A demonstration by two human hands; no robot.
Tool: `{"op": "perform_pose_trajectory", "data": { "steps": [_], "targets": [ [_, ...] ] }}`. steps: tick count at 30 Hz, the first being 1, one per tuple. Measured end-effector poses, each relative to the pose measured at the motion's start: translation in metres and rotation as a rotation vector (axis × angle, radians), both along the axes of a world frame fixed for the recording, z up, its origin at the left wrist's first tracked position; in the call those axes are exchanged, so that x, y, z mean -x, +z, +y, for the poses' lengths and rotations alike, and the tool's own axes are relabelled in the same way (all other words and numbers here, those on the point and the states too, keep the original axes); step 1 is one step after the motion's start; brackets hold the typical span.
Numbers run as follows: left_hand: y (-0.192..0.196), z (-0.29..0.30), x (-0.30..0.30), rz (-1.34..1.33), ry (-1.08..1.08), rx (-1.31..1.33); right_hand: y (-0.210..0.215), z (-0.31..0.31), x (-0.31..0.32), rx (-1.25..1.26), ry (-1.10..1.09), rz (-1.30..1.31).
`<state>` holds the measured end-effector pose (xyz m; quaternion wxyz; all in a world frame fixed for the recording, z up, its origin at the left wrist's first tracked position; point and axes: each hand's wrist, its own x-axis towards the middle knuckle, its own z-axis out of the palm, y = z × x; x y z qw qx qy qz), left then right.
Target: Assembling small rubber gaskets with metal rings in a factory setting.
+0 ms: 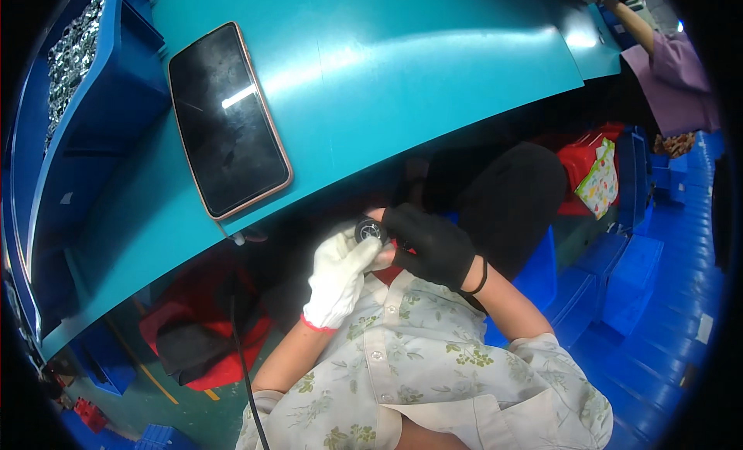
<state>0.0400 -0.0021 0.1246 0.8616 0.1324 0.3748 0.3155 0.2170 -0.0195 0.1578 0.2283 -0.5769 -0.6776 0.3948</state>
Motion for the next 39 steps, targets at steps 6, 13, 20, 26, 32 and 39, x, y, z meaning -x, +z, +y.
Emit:
{"op": "perform_pose_trajectory", "data": {
  "steps": [6, 13, 20, 26, 32, 39],
  "targets": [
    [0.000, 0.002, -0.003, 0.251, -0.094, -0.236, -0.010, -0.002, 0.002, -0.047, 0.032, -0.085],
    [0.001, -0.002, -0.010, 0.508, -0.123, -0.381, -0.019, -0.010, 0.004, -0.161, 0.043, -0.238],
    [-0.007, 0.001, 0.003, 0.277, -0.060, -0.159, -0.022, -0.005, 0.001, -0.097, -0.007, -0.075],
    [-0.009, 0.003, 0.010, 0.282, -0.118, -0.224, -0.013, -0.005, 0.003, 0.020, 0.074, -0.148],
    [-0.012, -0.003, 0.005, 0.118, 0.115, -0.024, -0.019, -0.010, -0.003, 0.041, -0.003, 0.044],
    [0.005, -0.007, 0.005, 0.270, -0.005, -0.447, -0.017, -0.009, -0.004, 0.219, -0.022, 0.219]
  ]
}}
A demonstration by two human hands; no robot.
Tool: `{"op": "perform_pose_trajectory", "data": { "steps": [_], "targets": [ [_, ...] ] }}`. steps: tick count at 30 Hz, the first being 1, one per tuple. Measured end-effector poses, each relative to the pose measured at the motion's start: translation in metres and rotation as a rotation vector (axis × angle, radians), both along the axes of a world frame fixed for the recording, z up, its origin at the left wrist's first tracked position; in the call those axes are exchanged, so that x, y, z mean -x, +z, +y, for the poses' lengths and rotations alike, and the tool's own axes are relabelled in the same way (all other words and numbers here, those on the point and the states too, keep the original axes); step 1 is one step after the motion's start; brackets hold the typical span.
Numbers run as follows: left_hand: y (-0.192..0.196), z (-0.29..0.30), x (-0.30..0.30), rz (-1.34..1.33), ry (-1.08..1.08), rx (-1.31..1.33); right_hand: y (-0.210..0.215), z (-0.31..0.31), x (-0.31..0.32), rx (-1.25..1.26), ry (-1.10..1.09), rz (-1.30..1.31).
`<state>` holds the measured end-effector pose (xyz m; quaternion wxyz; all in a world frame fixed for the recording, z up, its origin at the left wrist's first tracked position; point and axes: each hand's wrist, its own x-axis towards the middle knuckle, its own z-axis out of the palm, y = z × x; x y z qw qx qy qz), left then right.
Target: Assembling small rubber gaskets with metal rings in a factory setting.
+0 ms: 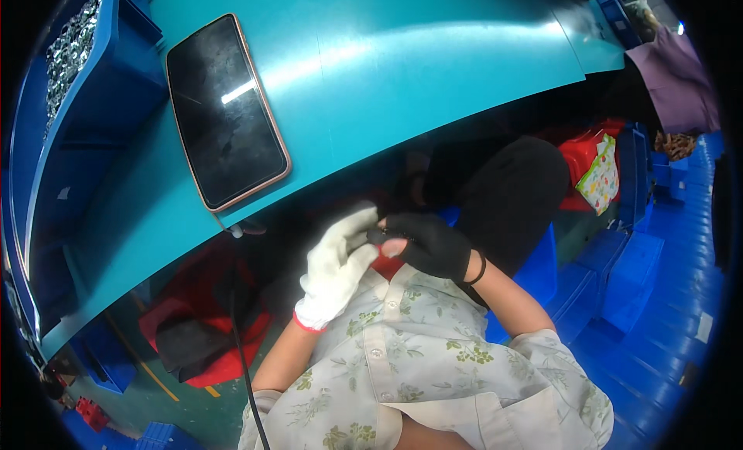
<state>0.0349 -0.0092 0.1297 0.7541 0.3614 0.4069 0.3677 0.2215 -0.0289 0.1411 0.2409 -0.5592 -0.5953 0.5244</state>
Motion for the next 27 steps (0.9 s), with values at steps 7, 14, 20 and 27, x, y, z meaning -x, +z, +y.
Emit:
{"op": "perform_pose_trajectory", "data": {
  "steps": [7, 14, 20, 27],
  "targets": [
    [-0.006, 0.010, 0.008, -0.157, -0.058, 0.340, -0.007, -0.008, -0.003, 0.374, -0.248, 0.264],
    [-0.006, 0.008, 0.001, -0.175, -0.064, 0.339, 0.003, -0.004, 0.007, 0.208, -0.247, 0.280],
    [-0.009, 0.004, -0.002, -0.117, -0.048, 0.308, -0.001, -0.005, 0.013, 0.012, -0.218, 0.185],
    [-0.011, 0.005, 0.003, -0.075, -0.023, 0.322, -0.013, -0.006, 0.011, 0.219, -0.261, 0.342]
  ]
}}
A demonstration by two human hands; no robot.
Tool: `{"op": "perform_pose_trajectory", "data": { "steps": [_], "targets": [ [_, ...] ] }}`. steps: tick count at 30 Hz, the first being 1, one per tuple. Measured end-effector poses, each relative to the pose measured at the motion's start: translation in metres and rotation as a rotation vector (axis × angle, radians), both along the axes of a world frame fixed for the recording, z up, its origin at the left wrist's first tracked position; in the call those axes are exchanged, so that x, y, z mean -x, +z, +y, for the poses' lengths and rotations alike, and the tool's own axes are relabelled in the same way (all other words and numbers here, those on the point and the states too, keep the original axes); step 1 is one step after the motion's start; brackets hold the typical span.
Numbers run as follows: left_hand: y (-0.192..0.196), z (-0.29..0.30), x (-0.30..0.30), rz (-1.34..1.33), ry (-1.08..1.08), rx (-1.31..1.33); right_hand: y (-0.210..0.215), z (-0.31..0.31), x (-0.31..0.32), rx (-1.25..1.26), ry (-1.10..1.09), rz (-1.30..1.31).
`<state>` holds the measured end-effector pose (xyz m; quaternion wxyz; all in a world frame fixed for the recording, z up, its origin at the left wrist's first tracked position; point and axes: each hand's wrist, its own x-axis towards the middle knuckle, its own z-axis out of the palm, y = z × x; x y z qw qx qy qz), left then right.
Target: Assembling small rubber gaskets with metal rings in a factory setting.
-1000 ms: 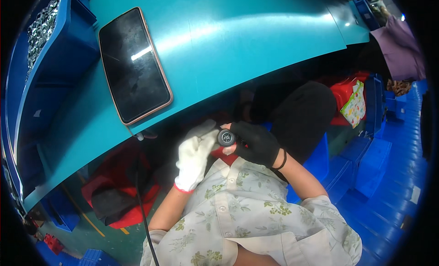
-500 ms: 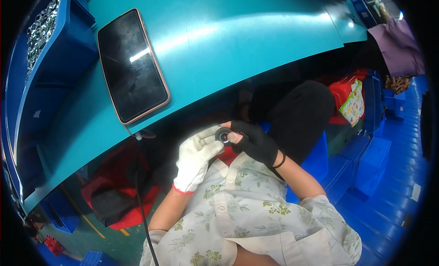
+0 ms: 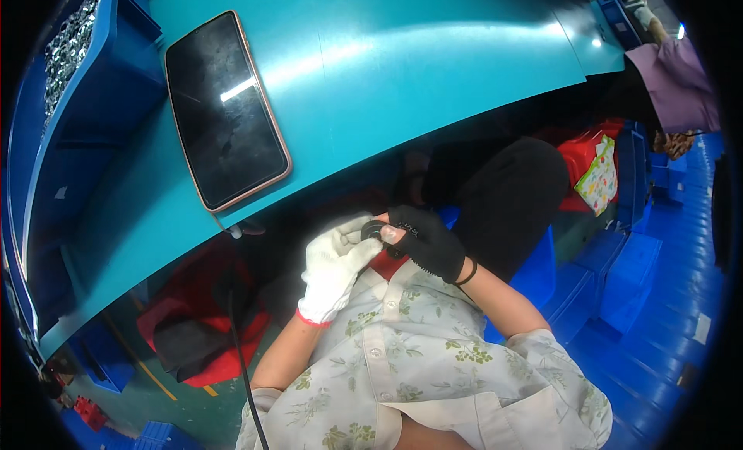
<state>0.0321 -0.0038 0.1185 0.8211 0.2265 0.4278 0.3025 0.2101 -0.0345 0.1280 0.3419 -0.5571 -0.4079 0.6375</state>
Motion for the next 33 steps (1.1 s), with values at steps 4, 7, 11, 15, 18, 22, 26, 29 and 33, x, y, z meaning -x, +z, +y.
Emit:
{"op": "perform_pose_trajectory", "data": {
  "steps": [4, 7, 11, 15, 18, 22, 26, 29, 33],
  "targets": [
    [-0.002, 0.002, -0.002, -0.007, -0.004, 0.005, 0.000, 0.002, -0.003, 0.069, -0.025, 0.071],
    [-0.008, 0.003, -0.003, 0.024, -0.039, -0.044, 0.005, 0.005, -0.011, 0.068, -0.024, -0.062],
    [-0.030, 0.009, -0.010, 0.172, 0.074, -0.152, 0.024, 0.010, -0.020, -0.306, -0.020, -0.470],
    [-0.125, 0.042, 0.001, 0.789, -0.078, -0.754, 0.083, 0.027, -0.028, -0.535, 0.032, -0.506],
    [-0.106, 0.059, -0.014, 1.017, -0.074, -0.612, 0.108, 0.062, -0.058, -0.750, -0.075, -0.620],
    [-0.083, 0.051, -0.015, 0.754, -0.097, -0.632, 0.109, 0.156, -0.110, -0.937, -0.283, -1.078],
    [-0.071, 0.031, -0.022, 0.583, -0.141, -0.473, 0.101, 0.216, -0.136, -0.731, -0.279, -1.324],
    [-0.070, 0.013, -0.020, 0.371, -0.033, -0.395, 0.097, 0.212, -0.133, -0.718, -0.274, -1.320],
    [-0.052, 0.006, -0.017, 0.228, -0.015, -0.328, 0.091, 0.159, -0.111, -0.901, -0.260, -0.823]
  ]
}}
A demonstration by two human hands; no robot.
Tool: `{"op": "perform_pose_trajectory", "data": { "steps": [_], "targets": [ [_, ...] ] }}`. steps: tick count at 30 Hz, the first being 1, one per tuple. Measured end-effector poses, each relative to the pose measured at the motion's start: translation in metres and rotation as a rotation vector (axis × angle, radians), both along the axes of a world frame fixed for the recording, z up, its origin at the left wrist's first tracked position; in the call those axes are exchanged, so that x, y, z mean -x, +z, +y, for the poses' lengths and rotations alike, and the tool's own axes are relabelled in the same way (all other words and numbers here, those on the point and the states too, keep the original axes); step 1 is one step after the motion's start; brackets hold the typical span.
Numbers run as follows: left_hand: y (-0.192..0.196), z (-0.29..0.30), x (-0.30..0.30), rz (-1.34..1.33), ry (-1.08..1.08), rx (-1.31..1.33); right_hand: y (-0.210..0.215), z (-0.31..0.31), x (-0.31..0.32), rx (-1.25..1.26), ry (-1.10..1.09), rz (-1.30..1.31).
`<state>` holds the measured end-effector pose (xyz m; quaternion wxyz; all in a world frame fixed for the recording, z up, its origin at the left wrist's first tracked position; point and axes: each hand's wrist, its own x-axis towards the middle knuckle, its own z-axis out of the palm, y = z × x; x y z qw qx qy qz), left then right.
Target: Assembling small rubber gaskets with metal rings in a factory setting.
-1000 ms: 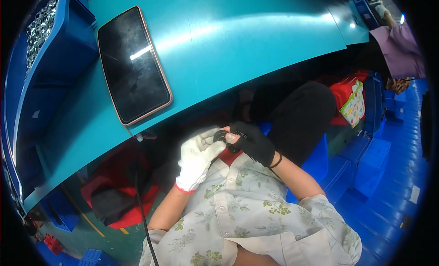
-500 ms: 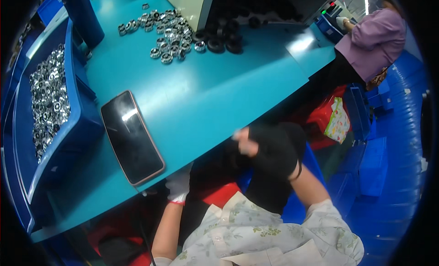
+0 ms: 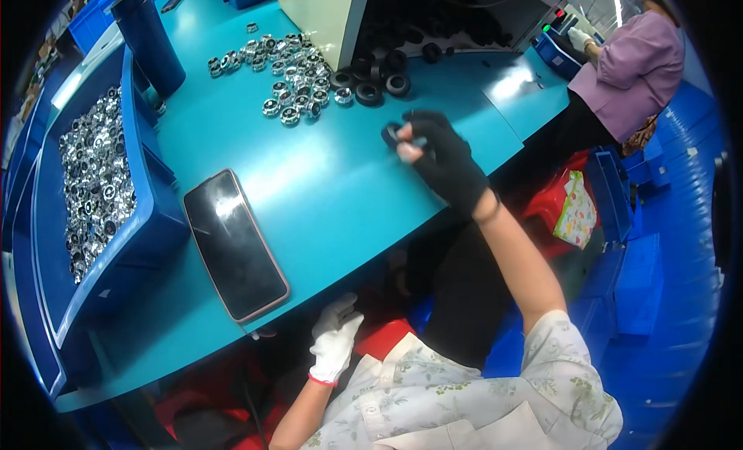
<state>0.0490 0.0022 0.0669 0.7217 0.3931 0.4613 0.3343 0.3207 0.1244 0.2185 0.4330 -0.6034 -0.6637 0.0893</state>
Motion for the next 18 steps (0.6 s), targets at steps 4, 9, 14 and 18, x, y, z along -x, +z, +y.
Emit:
{"op": "perform_pose_trajectory", "data": {
  "steps": [4, 9, 14, 18],
  "targets": [
    [0.031, 0.001, 0.003, -0.054, 0.040, 0.007, 0.021, -0.091, 0.055, 0.565, 0.214, 1.030],
    [0.069, 0.001, 0.000, -0.083, 0.017, 0.060, -0.024, -0.152, 0.079, 0.804, 0.262, 1.465],
    [0.072, -0.012, 0.010, -0.152, 0.035, 0.094, -0.046, -0.168, 0.091, 0.950, 0.214, 1.645],
    [0.078, -0.014, 0.016, -0.110, 0.054, 0.139, -0.056, -0.173, 0.097, 0.998, 0.198, 1.615]
  ]
}}
